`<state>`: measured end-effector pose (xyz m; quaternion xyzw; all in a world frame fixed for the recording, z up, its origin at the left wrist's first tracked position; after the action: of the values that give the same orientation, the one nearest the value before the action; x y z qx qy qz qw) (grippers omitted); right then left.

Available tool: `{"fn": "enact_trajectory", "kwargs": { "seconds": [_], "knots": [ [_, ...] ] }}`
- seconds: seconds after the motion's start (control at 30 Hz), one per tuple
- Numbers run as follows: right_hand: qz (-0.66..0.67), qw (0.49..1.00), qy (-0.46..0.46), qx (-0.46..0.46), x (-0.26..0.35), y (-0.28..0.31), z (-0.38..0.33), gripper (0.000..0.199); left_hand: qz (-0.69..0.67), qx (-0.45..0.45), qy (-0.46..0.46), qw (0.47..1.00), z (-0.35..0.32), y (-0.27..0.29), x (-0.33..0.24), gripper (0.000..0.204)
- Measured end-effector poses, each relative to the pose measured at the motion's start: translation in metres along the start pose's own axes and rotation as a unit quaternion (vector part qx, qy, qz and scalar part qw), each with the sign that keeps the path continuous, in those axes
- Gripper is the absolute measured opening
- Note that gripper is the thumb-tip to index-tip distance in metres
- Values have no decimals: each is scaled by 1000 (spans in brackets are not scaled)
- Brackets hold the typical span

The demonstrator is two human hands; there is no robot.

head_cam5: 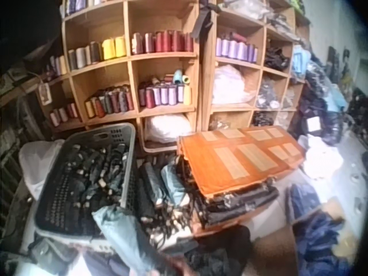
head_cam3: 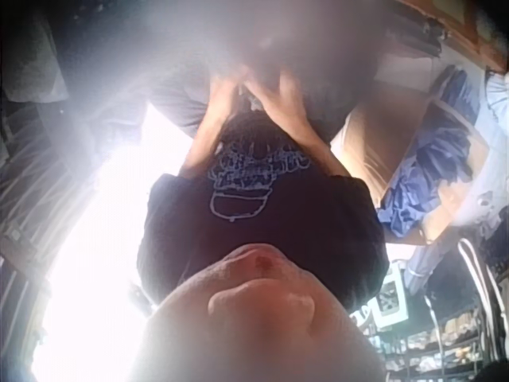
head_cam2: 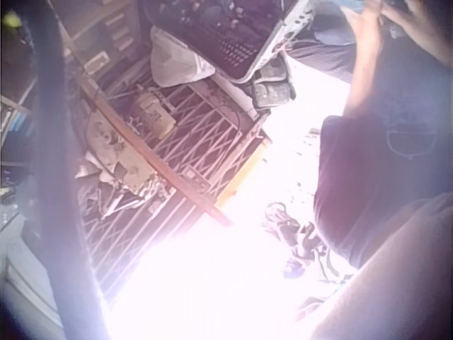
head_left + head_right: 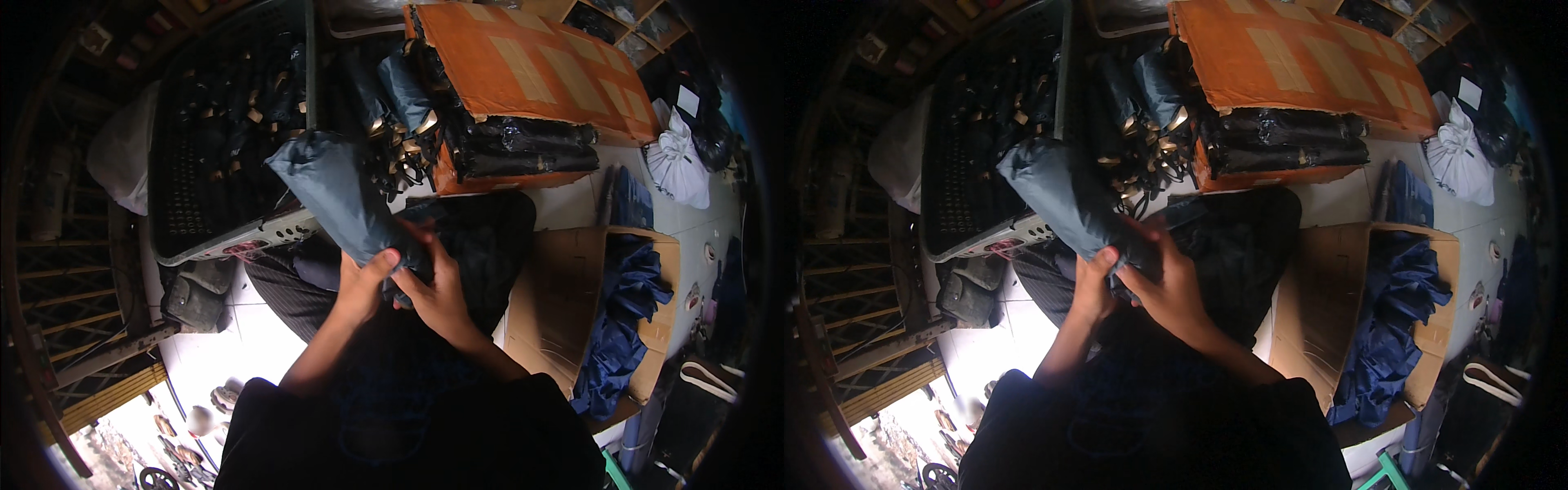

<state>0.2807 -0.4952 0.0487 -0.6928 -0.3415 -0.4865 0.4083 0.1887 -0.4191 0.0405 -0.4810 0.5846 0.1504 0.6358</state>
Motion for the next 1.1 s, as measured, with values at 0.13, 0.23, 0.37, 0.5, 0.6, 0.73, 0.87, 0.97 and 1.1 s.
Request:
{"fn": "enact_trajectory", "kwargs": {
  "seconds": [0.13, 0.23, 0.37, 0.5, 0.6, 0.73, 0.87, 0.97, 1.1],
  "knots": [
    [-39, 997, 70, 25, 7, 0, 10, 44, -37, -6, -39, 999, 11, 3, -8, 59],
    [3, 999, 33, 25, 6, 2, 12, 45, 24, 17, -58, 998, 13, 3, -12, 69],
    [22, 998, 38, 40, 1, -1, 8, 51, 10, 14, -73, 997, 12, -1, -17, 65],
    [26, 995, 79, 58, 8, -3, 7, 53, -19, 28, -52, 998, 12, -9, -13, 64],
    [47, 995, 73, 46, 4, 0, 3, 53, -31, 11, -27, 999, 2, -12, -4, 64],
    [49, 997, 56, 29, -8, 6, -2, 53, -4, 71, -33, 997, 3, -14, -1, 63],
    [37, 992, 113, 46, -11, 10, 3, 53, 22, 102, -43, 994, 2, -17, -2, 64],
    [87, 994, 20, 60, -14, 9, 4, 54, 4, 130, -33, 991, 9, -14, -4, 64],
    [120, 987, -39, 99, -7, 2, 9, 57, -2, 89, -70, 994, 13, -1, -10, 62]
  ]
}}
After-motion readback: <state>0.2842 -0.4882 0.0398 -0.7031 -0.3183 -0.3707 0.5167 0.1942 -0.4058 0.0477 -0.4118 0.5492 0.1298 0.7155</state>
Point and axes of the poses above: each hand's wrist, its own z-axis towards the middle knuckle, its own y-axis out of the back of the hand, x = y × z, the point moved 4 cm from there along z, towards the middle knuckle, and after that the axes turned 6 degrees about z, right-handed, at the moved point
